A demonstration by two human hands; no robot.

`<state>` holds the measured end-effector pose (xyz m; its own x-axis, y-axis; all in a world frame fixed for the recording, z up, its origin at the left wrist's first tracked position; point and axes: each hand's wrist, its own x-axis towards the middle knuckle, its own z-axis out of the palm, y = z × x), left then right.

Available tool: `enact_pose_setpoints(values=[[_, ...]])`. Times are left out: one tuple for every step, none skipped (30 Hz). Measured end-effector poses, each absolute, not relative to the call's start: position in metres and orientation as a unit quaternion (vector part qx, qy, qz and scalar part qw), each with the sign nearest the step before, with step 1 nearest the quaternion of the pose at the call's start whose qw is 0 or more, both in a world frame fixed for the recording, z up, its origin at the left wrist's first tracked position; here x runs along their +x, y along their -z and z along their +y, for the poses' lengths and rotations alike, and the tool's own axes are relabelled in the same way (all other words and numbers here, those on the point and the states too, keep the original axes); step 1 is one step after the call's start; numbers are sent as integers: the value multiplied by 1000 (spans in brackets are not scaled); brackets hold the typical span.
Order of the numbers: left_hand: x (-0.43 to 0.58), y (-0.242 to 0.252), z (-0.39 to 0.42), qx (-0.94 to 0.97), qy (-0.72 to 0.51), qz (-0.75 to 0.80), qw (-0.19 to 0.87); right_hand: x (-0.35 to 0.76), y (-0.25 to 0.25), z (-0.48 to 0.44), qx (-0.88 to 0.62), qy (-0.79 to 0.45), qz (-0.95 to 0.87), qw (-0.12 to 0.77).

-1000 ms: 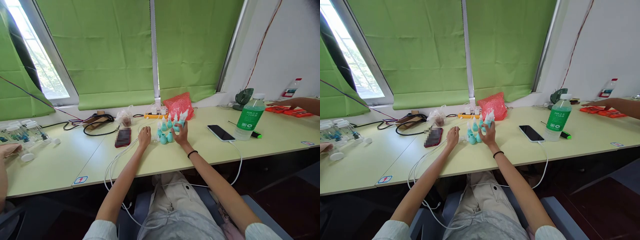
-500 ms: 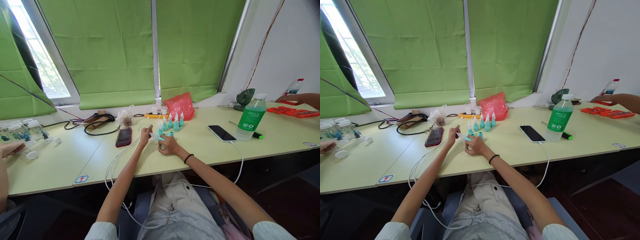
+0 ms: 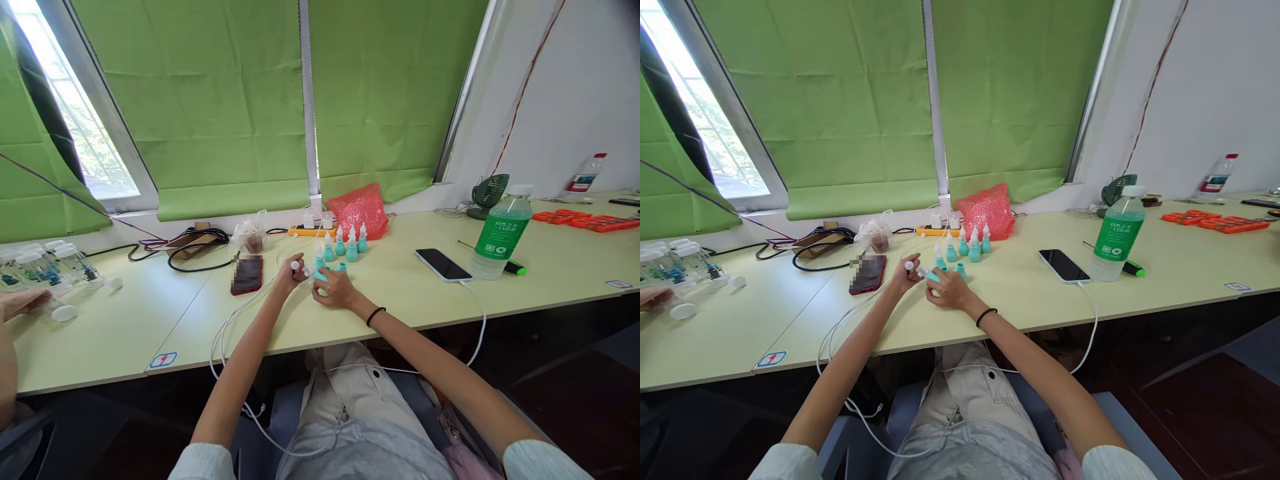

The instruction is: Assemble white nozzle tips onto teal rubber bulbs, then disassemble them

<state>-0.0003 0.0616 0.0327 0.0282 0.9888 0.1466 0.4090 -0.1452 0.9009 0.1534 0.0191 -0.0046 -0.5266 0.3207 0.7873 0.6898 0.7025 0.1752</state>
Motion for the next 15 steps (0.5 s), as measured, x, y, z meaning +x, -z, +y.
enact_pose_setpoints(values=[[-2, -34, 61, 633, -425, 561, 324, 154, 4, 20, -310, 241, -832, 392], [-3, -35, 61, 636, -431, 565, 301, 155, 4, 21, -320, 241, -824, 401], [-4, -35, 60, 640, -437, 569, 274, 156, 4, 21, -329, 240, -816, 410], [-3, -35, 59, 644, -444, 572, 245, 156, 4, 22, -337, 238, -810, 417], [-2, -33, 58, 650, -449, 574, 216, 156, 4, 23, -344, 236, -805, 422], [0, -31, 57, 657, -450, 575, 189, 157, 3, 23, -349, 234, -801, 426], [2, -29, 56, 666, -447, 574, 165, 157, 3, 23, -353, 232, -799, 429], [4, -26, 55, 677, -440, 572, 145, 157, 2, 23, -357, 229, -796, 432], [6, -24, 54, 688, -431, 569, 130, 157, 2, 23, -361, 227, -793, 435], [7, -22, 54, 699, -422, 565, 118, 157, 1, 23, -366, 225, -790, 438], [8, -20, 54, 709, -414, 561, 108, 157, 1, 23, -370, 222, -787, 440], [8, -19, 54, 717, -409, 555, 101, 157, 0, 23, -374, 220, -785, 443], [8, -18, 54, 725, -404, 549, 96, 157, 0, 23, -377, 218, -783, 444], [8, -17, 55, 732, -401, 542, 93, 157, 0, 23, -379, 216, -782, 445], [7, -17, 56, 739, -399, 535, 92, 158, 0, 23, -380, 215, -782, 445]])
